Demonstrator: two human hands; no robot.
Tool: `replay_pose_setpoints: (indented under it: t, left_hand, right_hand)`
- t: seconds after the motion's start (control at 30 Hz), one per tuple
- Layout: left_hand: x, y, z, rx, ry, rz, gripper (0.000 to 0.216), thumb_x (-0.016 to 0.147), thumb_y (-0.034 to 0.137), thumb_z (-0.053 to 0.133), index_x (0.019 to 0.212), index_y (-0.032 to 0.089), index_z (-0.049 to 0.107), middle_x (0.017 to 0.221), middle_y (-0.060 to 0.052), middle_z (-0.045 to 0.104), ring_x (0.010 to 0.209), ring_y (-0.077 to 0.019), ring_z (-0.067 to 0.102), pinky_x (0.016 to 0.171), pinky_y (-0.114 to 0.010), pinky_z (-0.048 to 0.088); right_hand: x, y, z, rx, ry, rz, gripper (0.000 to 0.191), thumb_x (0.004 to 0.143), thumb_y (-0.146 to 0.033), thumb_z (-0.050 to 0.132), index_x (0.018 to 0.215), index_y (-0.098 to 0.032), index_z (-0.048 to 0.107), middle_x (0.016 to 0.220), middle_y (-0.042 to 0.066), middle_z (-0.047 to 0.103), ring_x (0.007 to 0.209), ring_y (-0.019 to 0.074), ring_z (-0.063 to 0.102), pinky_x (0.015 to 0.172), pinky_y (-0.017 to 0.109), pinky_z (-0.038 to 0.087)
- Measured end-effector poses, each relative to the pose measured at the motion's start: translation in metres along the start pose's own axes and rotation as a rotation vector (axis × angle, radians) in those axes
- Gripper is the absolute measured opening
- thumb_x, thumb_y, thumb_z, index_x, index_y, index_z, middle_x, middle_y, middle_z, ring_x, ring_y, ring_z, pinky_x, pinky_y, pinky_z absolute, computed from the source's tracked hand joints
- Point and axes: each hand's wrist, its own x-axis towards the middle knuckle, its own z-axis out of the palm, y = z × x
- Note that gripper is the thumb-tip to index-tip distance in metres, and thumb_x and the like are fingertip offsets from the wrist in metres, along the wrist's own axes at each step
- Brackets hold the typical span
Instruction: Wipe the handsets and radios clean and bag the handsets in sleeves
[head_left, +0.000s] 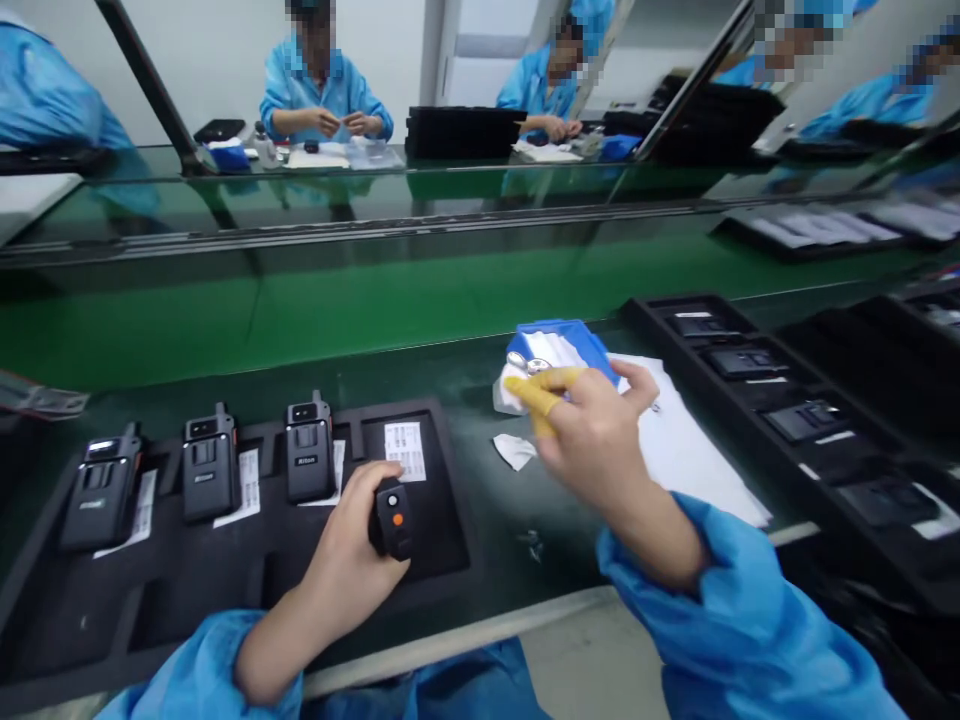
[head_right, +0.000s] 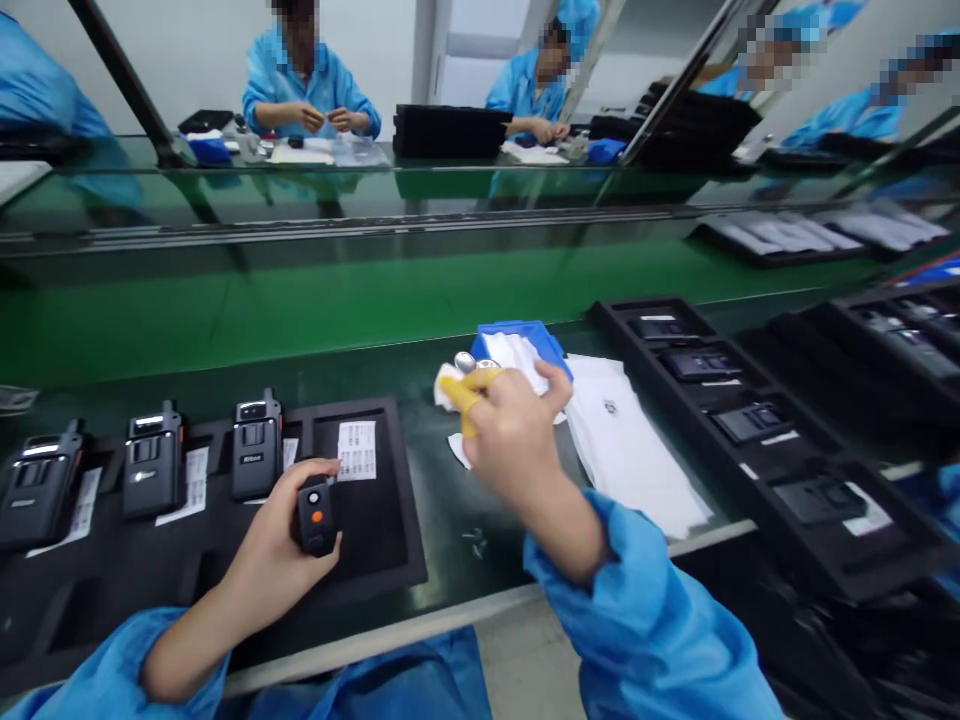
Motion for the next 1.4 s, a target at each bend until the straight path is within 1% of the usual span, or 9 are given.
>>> replay_pose_setpoints:
  t: [0.23, 0.4, 0.57, 0.67, 0.8, 0.9, 1.0, 1.23, 1.4]
  left_hand:
    - [0.001, 0.002, 0.001, -0.084, 0.004, 0.050, 0.053, 0.060, 0.001, 0.053, 0.108, 0.022, 0.047, 0.106, -0.006, 0.058, 0.100, -0.0221, 0.059, 0.085, -0.039, 0.051]
    - [0.001, 0.002, 0.001, -0.081, 0.009, 0.025, 0.055, 0.060, 0.001, 0.056, 0.110, 0.023, 0.046, 0.107, -0.006, 0.057, 0.099, -0.0219, 0.058, 0.086, -0.040, 0.050]
    - [0.003, 0.003, 0.003, -0.041, 0.009, 0.029, 0.054, 0.059, 0.001, 0.052, 0.108, 0.023, 0.047, 0.106, -0.006, 0.058, 0.098, -0.0215, 0.059, 0.087, -0.040, 0.050]
    - [0.003, 0.005, 0.002, 0.010, 0.020, 0.002, 0.055, 0.058, 0.002, 0.051, 0.109, 0.022, 0.048, 0.107, -0.007, 0.060, 0.100, -0.0223, 0.060, 0.088, -0.039, 0.050]
    - [0.018, 0.006, -0.005, 0.093, 0.039, -0.089, 0.053, 0.064, 0.019, 0.062, 0.115, 0.022, 0.048, 0.109, -0.008, 0.063, 0.102, -0.0266, 0.062, 0.090, -0.042, 0.049]
    - [0.045, 0.007, -0.010, 0.179, -0.009, -0.195, 0.078, 0.064, 0.037, 0.070, 0.132, 0.018, 0.036, 0.112, -0.012, 0.062, 0.104, -0.0314, 0.062, 0.089, -0.044, 0.049]
    - [0.074, 0.010, -0.005, 0.364, -0.069, -0.253, 0.092, 0.068, 0.039, 0.067, 0.142, 0.011, 0.020, 0.121, -0.020, 0.055, 0.104, -0.0358, 0.062, 0.083, -0.044, 0.050]
    - [0.087, 0.013, 0.011, 0.710, -0.050, -0.184, 0.076, 0.076, 0.041, 0.064, 0.139, 0.014, 0.030, 0.126, -0.021, 0.046, 0.083, -0.0303, 0.068, 0.067, -0.036, 0.051]
    - [0.066, -0.001, -0.018, 0.957, 0.109, -0.064, 0.064, 0.080, 0.044, 0.061, 0.134, 0.016, 0.041, 0.120, -0.019, 0.052, 0.097, -0.0329, 0.059, 0.075, -0.039, 0.049]
  right_hand:
    - [0.000, -0.085, -0.025, 0.384, -0.010, -0.305, 0.030, 0.086, -0.008, 0.043, 0.084, -0.025, 0.068, 0.077, -0.006, 0.065, 0.077, 0.0084, 0.055, 0.102, 0.040, 0.019]
    - [-0.008, -0.088, -0.018, 0.353, 0.006, -0.333, 0.032, 0.086, -0.008, 0.043, 0.064, -0.021, 0.064, 0.070, -0.004, 0.063, 0.084, 0.0111, 0.057, 0.105, 0.041, 0.017]
    - [-0.018, -0.088, -0.020, 0.337, 0.026, -0.257, 0.030, 0.084, -0.005, 0.043, 0.069, -0.022, 0.064, 0.070, -0.005, 0.064, 0.080, 0.0098, 0.058, 0.104, 0.040, 0.019]
    - [-0.020, -0.076, -0.019, 0.314, 0.012, -0.195, 0.029, 0.082, -0.003, 0.044, 0.072, -0.021, 0.065, 0.075, -0.004, 0.066, 0.076, 0.0095, 0.057, 0.100, 0.040, 0.023]
    - [-0.014, -0.023, -0.007, 0.078, 0.041, -0.076, 0.028, 0.078, -0.003, 0.047, 0.081, -0.022, 0.068, 0.077, -0.001, 0.064, 0.072, 0.0115, 0.053, 0.093, 0.040, 0.026]
    - [-0.009, 0.025, 0.008, -0.155, 0.002, 0.110, 0.026, 0.076, -0.004, 0.049, 0.074, -0.021, 0.068, 0.076, 0.002, 0.062, 0.074, 0.0143, 0.051, 0.088, 0.041, 0.025]
    - [-0.008, 0.051, 0.024, -0.227, -0.110, 0.145, 0.029, 0.075, -0.003, 0.047, 0.068, -0.021, 0.068, 0.078, 0.002, 0.062, 0.076, 0.0161, 0.050, 0.086, 0.042, 0.023]
    - [-0.014, 0.050, 0.032, -0.202, -0.069, 0.051, 0.029, 0.071, -0.002, 0.045, 0.061, -0.022, 0.063, 0.073, 0.001, 0.062, 0.075, 0.0171, 0.050, 0.085, 0.044, 0.023]
    - [-0.009, 0.041, 0.008, -0.202, 0.052, -0.008, 0.026, 0.071, -0.004, 0.045, 0.066, -0.020, 0.065, 0.073, 0.002, 0.061, 0.067, 0.0152, 0.050, 0.081, 0.041, 0.027]
